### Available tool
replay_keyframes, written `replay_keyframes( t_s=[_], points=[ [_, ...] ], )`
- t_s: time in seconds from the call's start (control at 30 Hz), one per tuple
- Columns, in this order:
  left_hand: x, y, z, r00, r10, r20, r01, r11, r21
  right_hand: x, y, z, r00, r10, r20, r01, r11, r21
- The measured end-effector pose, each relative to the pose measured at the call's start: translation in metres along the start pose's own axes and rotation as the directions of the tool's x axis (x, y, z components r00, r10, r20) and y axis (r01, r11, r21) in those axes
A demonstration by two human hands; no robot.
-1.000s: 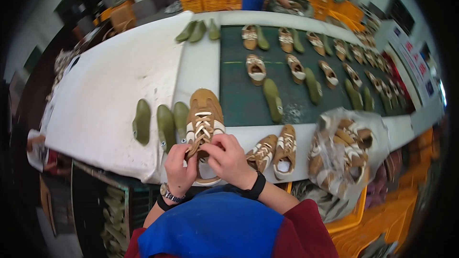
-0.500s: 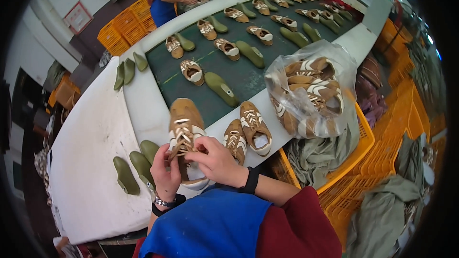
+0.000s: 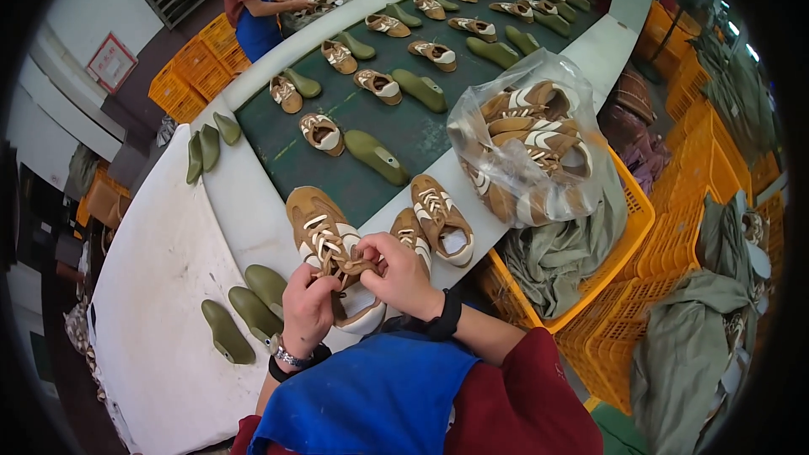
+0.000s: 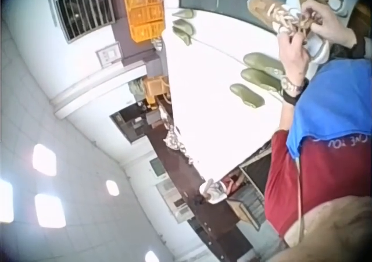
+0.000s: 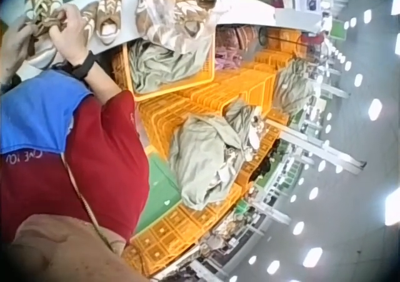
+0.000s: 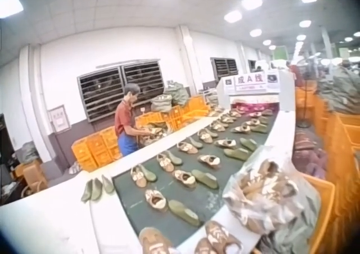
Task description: The recorder performs shoe assembly tasks including inserting shoe lasts, tying laces, and sorting finished shoes into bags and bins in a factory setting.
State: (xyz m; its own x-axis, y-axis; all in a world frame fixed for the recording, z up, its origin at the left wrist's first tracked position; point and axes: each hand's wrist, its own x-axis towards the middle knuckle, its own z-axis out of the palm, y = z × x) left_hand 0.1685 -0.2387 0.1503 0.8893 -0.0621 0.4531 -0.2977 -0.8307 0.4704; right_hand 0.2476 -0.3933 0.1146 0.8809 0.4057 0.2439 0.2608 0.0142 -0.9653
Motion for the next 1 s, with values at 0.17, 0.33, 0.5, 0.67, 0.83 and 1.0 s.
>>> replay_keyframes(
  t_s=[0.17, 0.33, 0.5, 0.67, 0.83, 1.0],
  points=[
    [-0.009, -0.019, 0.010, 0.963, -0.248, -0.102, 0.246, 0.969, -0.035, 0.008, 0.001, -0.008, 0.949, -0.253, 0.188, 0.293, 0.926, -0.236],
    [-0.024, -0.036, 0.017, 0.920, -0.359, -0.159, 0.364, 0.931, 0.002, -0.002, -0.005, -0.003, 0.790, -0.024, 0.613, 0.314, 0.874, -0.371],
    [-0.038, -0.038, 0.012, 0.891, -0.444, -0.097, 0.442, 0.896, -0.047, 0.012, 0.012, 0.003, 0.665, 0.073, 0.743, 0.356, 0.844, -0.402],
    [-0.087, -0.085, -0.007, 0.820, -0.546, -0.169, 0.570, 0.758, 0.317, 0.018, 0.019, -0.002, 0.653, 0.181, 0.736, 0.242, 0.871, -0.428],
    [-0.133, -0.128, 0.000, 0.501, -0.865, 0.011, 0.754, 0.443, 0.485, 0.012, 0.040, 0.009, 0.626, 0.180, 0.759, 0.318, 0.830, -0.459],
    [-0.131, -0.163, 0.020, 0.569, -0.821, -0.040, 0.788, 0.531, 0.312, 0.012, 0.038, 0.011, 0.594, 0.195, 0.781, 0.283, 0.858, -0.429]
  ],
)
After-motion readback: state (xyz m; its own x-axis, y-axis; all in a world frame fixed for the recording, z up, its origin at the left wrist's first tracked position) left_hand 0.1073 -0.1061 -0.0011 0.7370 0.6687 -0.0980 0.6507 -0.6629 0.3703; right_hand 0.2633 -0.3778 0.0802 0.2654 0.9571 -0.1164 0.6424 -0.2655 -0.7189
